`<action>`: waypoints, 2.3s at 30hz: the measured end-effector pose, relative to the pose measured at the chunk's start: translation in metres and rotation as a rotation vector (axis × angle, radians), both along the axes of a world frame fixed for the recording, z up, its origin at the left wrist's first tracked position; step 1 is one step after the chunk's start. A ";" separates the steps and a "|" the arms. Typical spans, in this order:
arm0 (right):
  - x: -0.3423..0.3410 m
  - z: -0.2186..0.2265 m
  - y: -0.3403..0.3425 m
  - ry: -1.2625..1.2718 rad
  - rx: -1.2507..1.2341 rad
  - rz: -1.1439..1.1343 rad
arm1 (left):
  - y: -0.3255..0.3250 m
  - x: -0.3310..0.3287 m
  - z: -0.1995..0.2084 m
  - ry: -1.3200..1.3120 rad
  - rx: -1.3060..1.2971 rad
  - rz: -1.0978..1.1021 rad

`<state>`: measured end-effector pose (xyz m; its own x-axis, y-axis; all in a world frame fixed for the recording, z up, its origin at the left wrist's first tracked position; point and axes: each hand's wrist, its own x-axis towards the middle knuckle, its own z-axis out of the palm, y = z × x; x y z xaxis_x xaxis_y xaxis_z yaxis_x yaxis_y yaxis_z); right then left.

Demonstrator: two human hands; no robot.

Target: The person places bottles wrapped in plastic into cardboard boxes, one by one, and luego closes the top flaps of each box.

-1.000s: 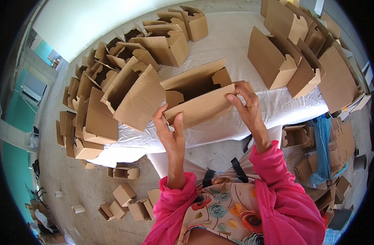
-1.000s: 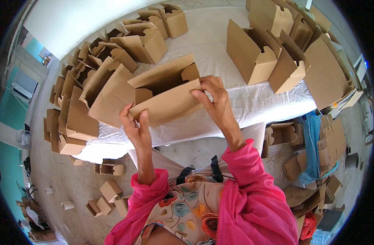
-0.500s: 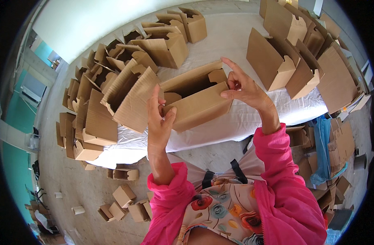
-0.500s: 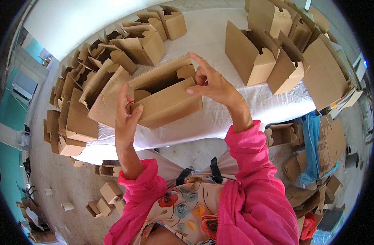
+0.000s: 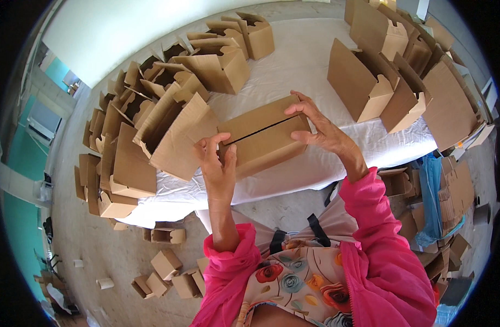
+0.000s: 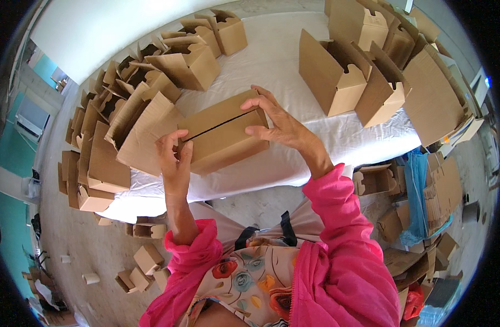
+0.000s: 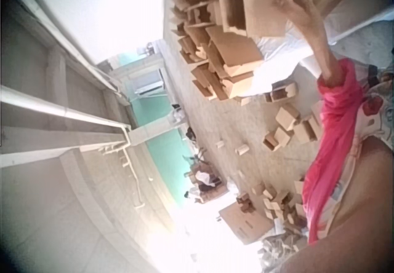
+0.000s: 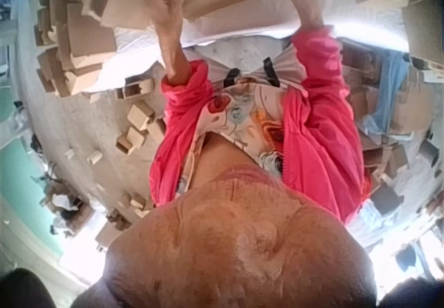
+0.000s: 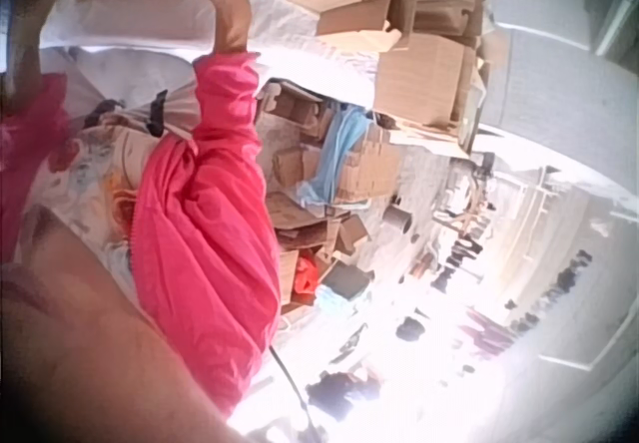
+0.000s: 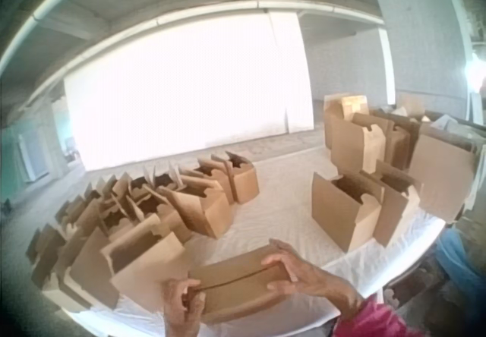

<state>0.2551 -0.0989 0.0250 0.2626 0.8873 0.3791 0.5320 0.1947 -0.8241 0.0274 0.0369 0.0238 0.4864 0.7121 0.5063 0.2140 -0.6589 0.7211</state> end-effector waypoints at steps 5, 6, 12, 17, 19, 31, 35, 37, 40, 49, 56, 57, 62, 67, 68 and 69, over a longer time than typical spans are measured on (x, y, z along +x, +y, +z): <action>0.004 -0.001 0.000 0.021 -0.060 0.103 | 0.000 0.007 0.001 -0.075 -0.084 -0.066; 0.002 0.001 -0.002 -0.016 -0.078 0.079 | 0.001 0.008 0.001 -0.078 -0.093 -0.065; -0.018 0.009 -0.025 -0.162 -0.094 -0.157 | 0.009 0.019 -0.013 -0.286 -0.195 -0.056; 0.012 -0.011 -0.040 -0.171 0.117 -0.677 | -0.007 0.023 -0.050 -0.463 -0.202 -0.040; 0.026 -0.013 -0.041 -0.365 0.133 -0.923 | -0.013 0.022 -0.056 -0.434 -0.186 -0.064; 0.114 -0.029 -0.044 -0.535 0.071 -1.397 | -0.003 -0.015 -0.006 -0.293 0.358 0.194; 0.140 -0.032 -0.054 -0.907 0.173 -1.477 | 0.016 -0.039 0.019 -0.050 0.654 0.453; 0.138 -0.031 -0.051 -0.798 0.052 -1.481 | 0.023 -0.042 0.033 0.084 0.713 0.580; 0.142 -0.036 -0.049 -0.782 -0.002 -1.477 | 0.042 -0.049 0.024 0.247 0.589 0.588; 0.057 -0.025 -0.053 -0.704 0.295 -1.211 | 0.036 -0.058 0.028 0.064 0.318 0.298; -0.025 0.033 -0.035 -0.493 0.398 -0.610 | -0.009 -0.023 0.033 -0.067 0.154 -0.169; -0.033 0.040 -0.031 -0.476 0.415 -0.482 | -0.010 -0.017 0.032 -0.033 0.236 -0.212; -0.033 0.038 -0.014 -0.619 0.293 -0.127 | -0.015 -0.010 0.042 0.057 0.344 -0.222; -0.031 0.047 -0.016 -0.778 0.335 -0.285 | -0.004 -0.014 0.044 0.009 0.414 -0.083; -0.030 0.046 -0.018 -0.764 0.338 -0.297 | -0.003 -0.017 0.043 0.003 0.335 -0.046; -0.029 0.045 -0.020 -0.752 0.340 -0.309 | -0.003 -0.020 0.042 -0.004 0.256 -0.010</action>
<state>0.2257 -0.1185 0.0698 0.0469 0.6255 0.7788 0.9797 0.1233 -0.1580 0.0077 0.0337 0.0658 0.4905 0.5557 0.6713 0.2036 -0.8221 0.5317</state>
